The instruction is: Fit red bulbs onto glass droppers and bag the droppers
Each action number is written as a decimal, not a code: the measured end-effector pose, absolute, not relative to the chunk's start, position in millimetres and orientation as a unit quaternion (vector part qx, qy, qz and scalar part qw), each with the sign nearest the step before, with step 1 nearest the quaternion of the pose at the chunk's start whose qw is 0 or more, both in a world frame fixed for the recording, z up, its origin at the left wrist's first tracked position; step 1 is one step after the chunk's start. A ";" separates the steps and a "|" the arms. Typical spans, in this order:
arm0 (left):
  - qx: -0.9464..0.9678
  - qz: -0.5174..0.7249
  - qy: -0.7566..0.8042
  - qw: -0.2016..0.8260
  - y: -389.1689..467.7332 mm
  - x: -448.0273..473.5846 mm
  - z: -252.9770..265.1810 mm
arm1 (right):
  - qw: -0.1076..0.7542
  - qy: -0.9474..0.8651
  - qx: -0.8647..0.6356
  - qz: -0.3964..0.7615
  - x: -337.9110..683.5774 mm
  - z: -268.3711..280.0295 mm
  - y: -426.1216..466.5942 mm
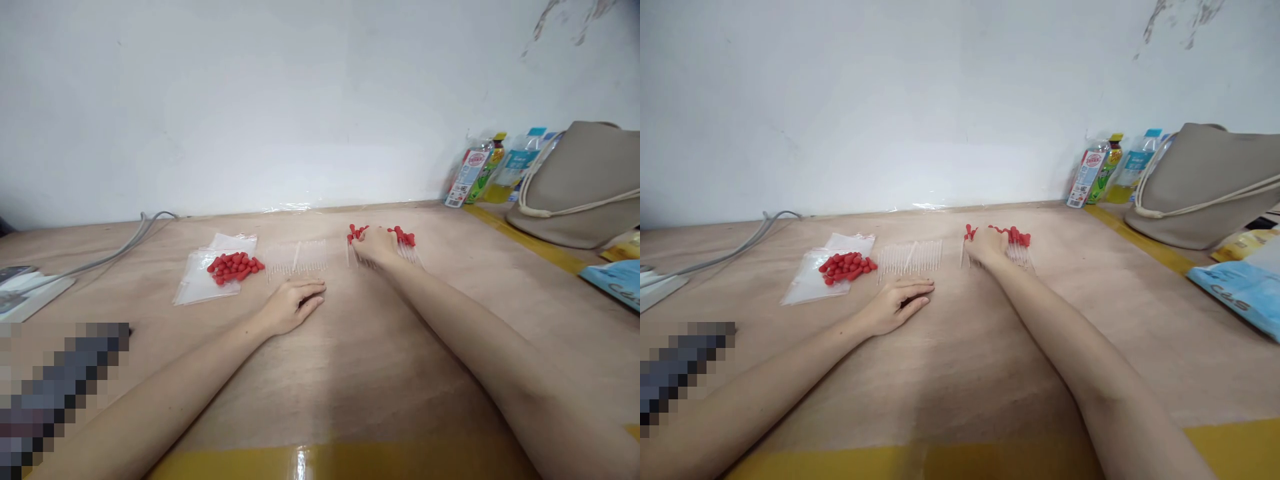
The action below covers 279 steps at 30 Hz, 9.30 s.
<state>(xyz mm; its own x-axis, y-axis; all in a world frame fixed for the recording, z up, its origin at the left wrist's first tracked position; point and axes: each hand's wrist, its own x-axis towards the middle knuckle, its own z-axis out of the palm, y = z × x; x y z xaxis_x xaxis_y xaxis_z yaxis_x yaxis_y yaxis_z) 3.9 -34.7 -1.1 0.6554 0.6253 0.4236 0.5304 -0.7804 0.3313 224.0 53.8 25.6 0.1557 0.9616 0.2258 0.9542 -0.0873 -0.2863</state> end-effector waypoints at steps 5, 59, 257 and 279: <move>0.905 0.270 0.315 0.088 -34.4 4.0 -1.5 | 0.160 -0.654 -0.739 0.003 223.5 19.2 55.4; 0.797 0.069 0.545 -0.251 12.3 -65.5 22.6 | 0.326 -0.822 -0.458 -0.086 238.7 -14.0 -31.8; 0.793 0.352 0.390 0.308 -40.3 10.8 -4.6 | 0.359 -0.875 -0.324 -0.023 232.1 -14.4 -39.3; 0.877 0.318 0.350 0.080 -32.1 7.3 -8.0 | 0.310 -0.886 -0.329 -0.102 219.7 -6.6 -36.0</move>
<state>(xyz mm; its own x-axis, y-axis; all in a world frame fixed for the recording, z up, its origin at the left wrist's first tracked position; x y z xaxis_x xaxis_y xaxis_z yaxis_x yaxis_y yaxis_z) 7.3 -32.1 -8.0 0.5523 0.6650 0.5027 0.5637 -0.7422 0.3625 219.7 -36.0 -6.6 -0.5913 0.5201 0.6164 0.6462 0.7628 -0.0238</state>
